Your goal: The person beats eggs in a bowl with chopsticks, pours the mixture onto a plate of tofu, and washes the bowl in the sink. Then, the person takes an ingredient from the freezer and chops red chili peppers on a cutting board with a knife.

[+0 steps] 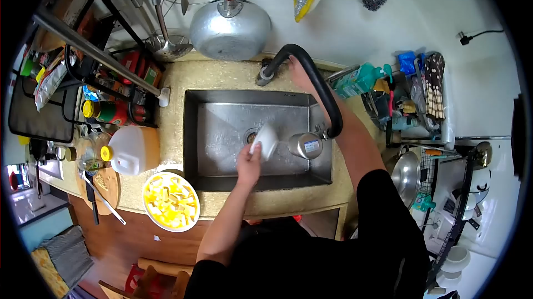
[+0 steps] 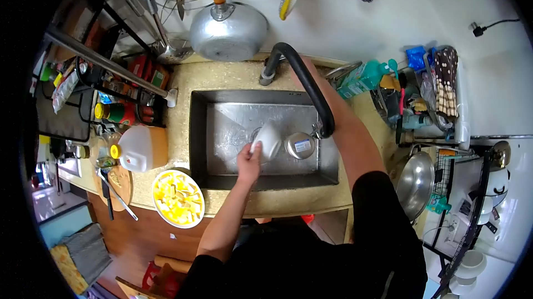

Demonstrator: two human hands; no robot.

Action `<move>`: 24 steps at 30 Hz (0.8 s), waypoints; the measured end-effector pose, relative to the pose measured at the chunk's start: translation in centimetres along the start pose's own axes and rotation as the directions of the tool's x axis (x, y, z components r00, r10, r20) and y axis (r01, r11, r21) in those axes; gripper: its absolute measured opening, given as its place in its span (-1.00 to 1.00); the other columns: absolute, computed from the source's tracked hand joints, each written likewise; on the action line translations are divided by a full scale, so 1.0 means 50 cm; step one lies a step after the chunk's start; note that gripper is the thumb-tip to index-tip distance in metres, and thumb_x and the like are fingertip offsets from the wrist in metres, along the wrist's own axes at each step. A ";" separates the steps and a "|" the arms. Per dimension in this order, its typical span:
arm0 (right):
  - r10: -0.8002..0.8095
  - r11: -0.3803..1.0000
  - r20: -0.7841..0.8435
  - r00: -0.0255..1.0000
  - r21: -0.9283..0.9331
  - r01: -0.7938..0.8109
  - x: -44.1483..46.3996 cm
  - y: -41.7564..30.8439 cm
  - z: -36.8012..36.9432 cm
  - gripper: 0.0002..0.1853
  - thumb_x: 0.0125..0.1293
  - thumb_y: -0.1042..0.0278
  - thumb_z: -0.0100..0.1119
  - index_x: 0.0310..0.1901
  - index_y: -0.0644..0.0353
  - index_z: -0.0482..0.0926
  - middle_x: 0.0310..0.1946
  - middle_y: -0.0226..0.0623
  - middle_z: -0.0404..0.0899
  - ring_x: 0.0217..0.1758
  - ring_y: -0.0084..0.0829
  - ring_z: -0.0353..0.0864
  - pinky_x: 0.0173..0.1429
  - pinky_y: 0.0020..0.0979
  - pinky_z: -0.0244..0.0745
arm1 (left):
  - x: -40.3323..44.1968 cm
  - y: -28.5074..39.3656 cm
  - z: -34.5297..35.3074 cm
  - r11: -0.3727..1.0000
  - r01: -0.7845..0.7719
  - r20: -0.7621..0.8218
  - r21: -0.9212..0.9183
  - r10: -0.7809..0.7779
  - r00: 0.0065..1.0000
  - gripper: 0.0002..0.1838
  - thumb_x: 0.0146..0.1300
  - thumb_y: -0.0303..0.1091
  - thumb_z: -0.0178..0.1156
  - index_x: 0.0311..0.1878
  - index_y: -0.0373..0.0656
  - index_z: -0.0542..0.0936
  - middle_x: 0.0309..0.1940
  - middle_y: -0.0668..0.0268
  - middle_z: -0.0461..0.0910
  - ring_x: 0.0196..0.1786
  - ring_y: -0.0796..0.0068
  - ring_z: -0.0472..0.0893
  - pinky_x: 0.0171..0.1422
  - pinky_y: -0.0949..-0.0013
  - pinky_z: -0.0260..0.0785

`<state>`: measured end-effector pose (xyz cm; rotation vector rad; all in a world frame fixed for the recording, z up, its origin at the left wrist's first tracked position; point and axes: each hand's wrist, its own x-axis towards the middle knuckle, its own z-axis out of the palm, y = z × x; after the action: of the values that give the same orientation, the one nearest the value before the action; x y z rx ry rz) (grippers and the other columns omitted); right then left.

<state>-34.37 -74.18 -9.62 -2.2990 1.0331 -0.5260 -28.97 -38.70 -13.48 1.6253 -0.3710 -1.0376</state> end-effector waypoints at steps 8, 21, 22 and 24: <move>0.267 0.818 0.416 0.869 0.379 -0.433 -0.113 -0.140 -0.141 -0.62 0.56 0.08 -0.03 0.08 0.27 0.47 -0.25 -0.30 0.53 -0.34 -0.41 0.59 -0.19 -0.38 0.51 | -0.030 0.068 -0.167 0.859 0.069 -0.245 -0.508 -0.221 0.944 -0.67 0.54 -0.08 0.12 -0.13 -0.17 0.62 -0.37 0.46 0.57 -0.35 0.67 0.46 -0.23 0.50 0.35; 0.480 0.352 0.466 0.743 0.673 -0.650 -0.614 -0.314 -0.213 -0.56 0.40 0.20 0.13 0.27 0.14 0.50 -0.06 -0.25 0.66 -0.40 -0.38 0.58 -0.41 -0.36 0.47 | 0.108 0.069 -0.285 0.833 0.325 0.330 -0.447 -0.185 0.926 -0.44 0.59 0.03 -0.19 0.41 -0.13 0.43 0.38 0.16 0.44 0.38 0.02 0.46 0.40 -0.18 0.38; 0.380 0.194 0.469 0.797 0.803 -0.564 -0.638 -0.366 -0.256 -0.61 0.37 0.21 0.16 0.18 0.14 0.58 -0.13 -0.27 0.69 -0.46 -0.43 0.56 -0.46 -0.40 0.41 | 0.113 0.057 -0.286 0.808 0.373 0.332 -0.456 -0.234 0.914 -0.41 0.56 0.03 -0.12 0.36 -0.29 0.45 0.34 0.06 0.46 0.32 0.02 0.52 0.36 -0.16 0.41; 0.483 0.706 0.315 0.817 0.412 -0.576 -0.664 -0.242 -0.126 -0.78 0.28 0.28 0.18 -0.11 0.15 0.66 -0.28 -0.22 0.70 -0.45 -0.35 0.60 -0.43 -0.31 0.48 | 0.146 0.027 -0.298 0.945 0.169 0.117 -0.281 -0.141 0.983 -0.39 0.55 0.01 -0.03 0.39 -0.33 0.39 0.34 -0.01 0.44 0.28 -0.04 0.52 0.39 -0.15 0.37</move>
<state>-51.96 -44.07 -1.20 -1.4675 1.2361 -0.2774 -12.87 -34.95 -15.46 1.3600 -0.1456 -1.2311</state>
